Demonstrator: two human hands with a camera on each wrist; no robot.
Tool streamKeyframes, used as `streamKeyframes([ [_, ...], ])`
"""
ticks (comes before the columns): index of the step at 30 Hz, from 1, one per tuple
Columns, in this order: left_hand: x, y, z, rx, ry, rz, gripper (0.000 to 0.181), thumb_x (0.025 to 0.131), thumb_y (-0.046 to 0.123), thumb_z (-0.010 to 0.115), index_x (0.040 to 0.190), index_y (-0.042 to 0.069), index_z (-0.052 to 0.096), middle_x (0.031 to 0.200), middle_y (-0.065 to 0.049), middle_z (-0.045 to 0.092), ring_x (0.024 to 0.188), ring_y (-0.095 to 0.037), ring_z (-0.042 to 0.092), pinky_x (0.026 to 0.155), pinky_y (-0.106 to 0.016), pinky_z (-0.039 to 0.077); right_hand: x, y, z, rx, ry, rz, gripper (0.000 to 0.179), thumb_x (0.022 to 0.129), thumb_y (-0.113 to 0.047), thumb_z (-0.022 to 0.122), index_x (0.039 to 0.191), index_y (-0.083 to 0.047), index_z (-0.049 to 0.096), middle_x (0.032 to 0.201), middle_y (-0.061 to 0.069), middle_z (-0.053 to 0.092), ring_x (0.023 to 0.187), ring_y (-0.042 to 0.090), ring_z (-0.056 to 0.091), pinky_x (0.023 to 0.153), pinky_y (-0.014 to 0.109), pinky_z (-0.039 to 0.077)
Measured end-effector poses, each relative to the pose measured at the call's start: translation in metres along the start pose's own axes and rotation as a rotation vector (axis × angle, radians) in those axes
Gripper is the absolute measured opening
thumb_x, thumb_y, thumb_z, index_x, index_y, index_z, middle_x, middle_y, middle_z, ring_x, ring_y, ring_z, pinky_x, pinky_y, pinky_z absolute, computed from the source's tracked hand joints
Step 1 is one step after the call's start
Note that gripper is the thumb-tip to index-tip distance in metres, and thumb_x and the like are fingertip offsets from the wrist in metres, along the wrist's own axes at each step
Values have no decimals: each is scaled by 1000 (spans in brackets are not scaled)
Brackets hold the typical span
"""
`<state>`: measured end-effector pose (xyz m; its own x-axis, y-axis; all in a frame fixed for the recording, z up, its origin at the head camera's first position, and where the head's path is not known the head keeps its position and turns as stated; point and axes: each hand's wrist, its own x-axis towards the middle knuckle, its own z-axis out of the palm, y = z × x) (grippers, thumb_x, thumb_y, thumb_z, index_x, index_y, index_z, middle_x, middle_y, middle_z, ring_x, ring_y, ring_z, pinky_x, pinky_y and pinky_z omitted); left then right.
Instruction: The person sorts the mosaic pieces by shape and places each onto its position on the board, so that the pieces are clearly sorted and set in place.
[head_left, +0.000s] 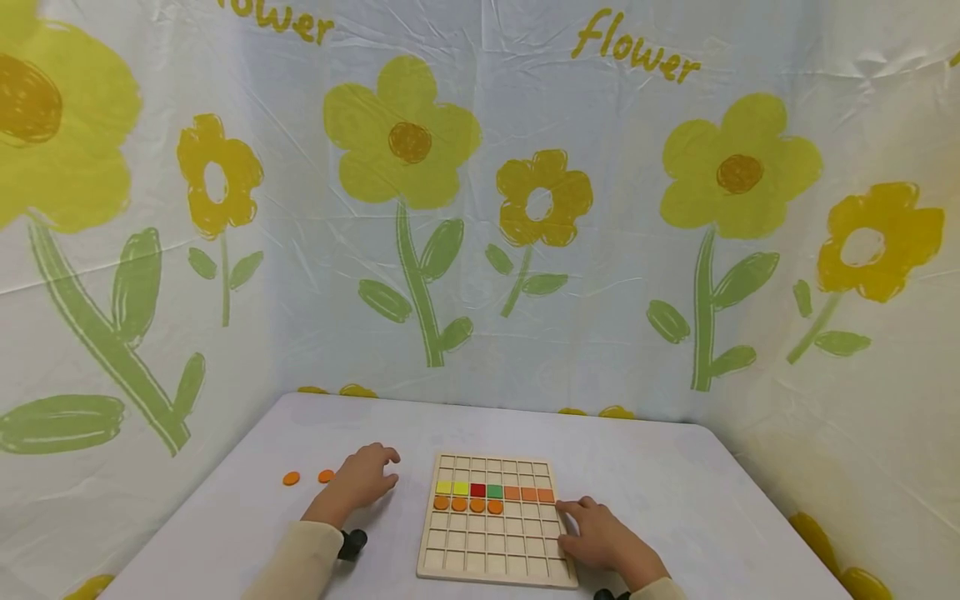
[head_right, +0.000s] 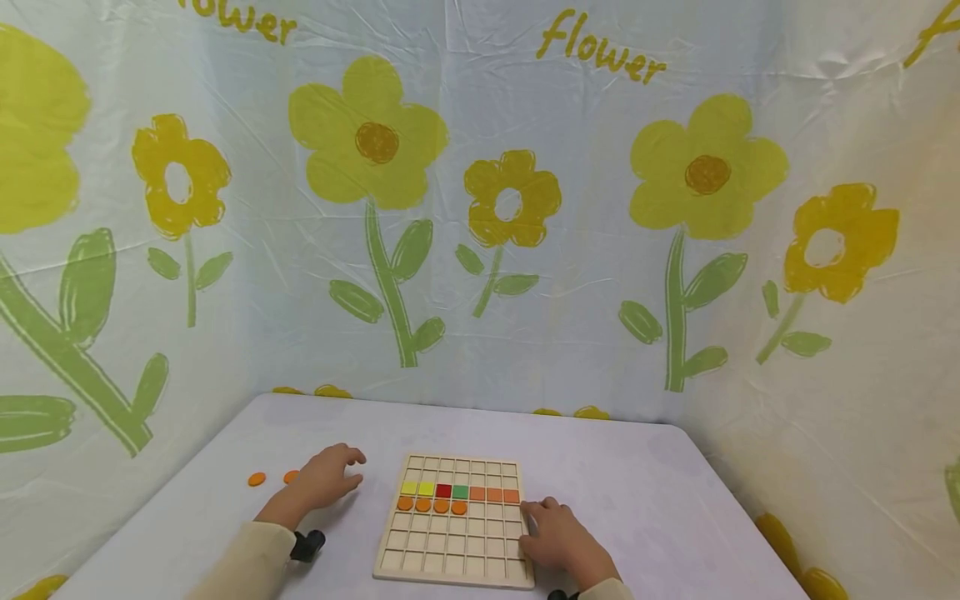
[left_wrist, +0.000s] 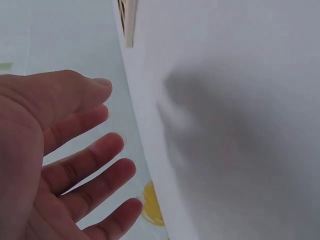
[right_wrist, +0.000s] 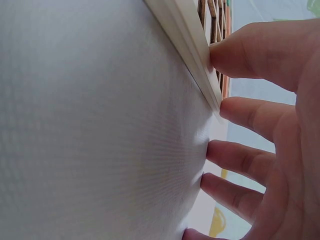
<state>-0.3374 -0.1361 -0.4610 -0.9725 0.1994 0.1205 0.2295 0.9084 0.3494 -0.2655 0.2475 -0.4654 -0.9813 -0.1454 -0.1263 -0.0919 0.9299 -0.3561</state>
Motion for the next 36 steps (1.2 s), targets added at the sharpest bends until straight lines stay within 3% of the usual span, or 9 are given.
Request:
streamKeyframes([
  [5,-1,-16,-3,58,31,-7,27,86,16,66,112,9,67,112,-13,61,108,-34,56,91,-56,44,0,0,0,4,-2,8,51,83,-31,66,130,-12,59,128,16,54,118,40,51,96,61,42],
  [11,-4,-32,-8,82,40,-48,30,85,13,65,115,6,66,113,-17,59,106,-37,54,89,-57,44,0,1,0,13,-11,8,51,84,-31,66,131,-11,59,128,15,54,117,39,51,96,61,42],
  [18,-11,-48,-15,99,26,-86,44,81,16,70,122,2,61,118,-22,55,109,-41,51,88,-62,43,-1,0,0,10,-5,-2,52,84,-31,65,130,-10,59,127,16,55,116,39,52,96,61,42],
  [24,-15,-59,-20,103,5,-124,49,83,17,67,126,-3,56,119,-26,52,108,-45,50,87,-62,43,-1,-1,0,4,2,3,52,84,-31,65,130,-10,59,127,16,55,116,39,52,96,61,42],
  [30,-16,-66,-24,87,-28,-177,42,84,14,65,118,-9,56,109,-28,55,103,-47,52,88,-61,44,-1,-1,0,4,2,4,52,84,-31,65,130,-10,59,128,16,54,117,40,52,96,61,42],
  [36,-17,-67,-26,131,-22,-150,20,87,6,60,100,-9,60,91,-21,57,91,-40,56,82,-56,48,0,-1,0,4,-5,11,52,84,-32,65,131,-11,58,129,16,54,118,41,51,96,62,42],
])
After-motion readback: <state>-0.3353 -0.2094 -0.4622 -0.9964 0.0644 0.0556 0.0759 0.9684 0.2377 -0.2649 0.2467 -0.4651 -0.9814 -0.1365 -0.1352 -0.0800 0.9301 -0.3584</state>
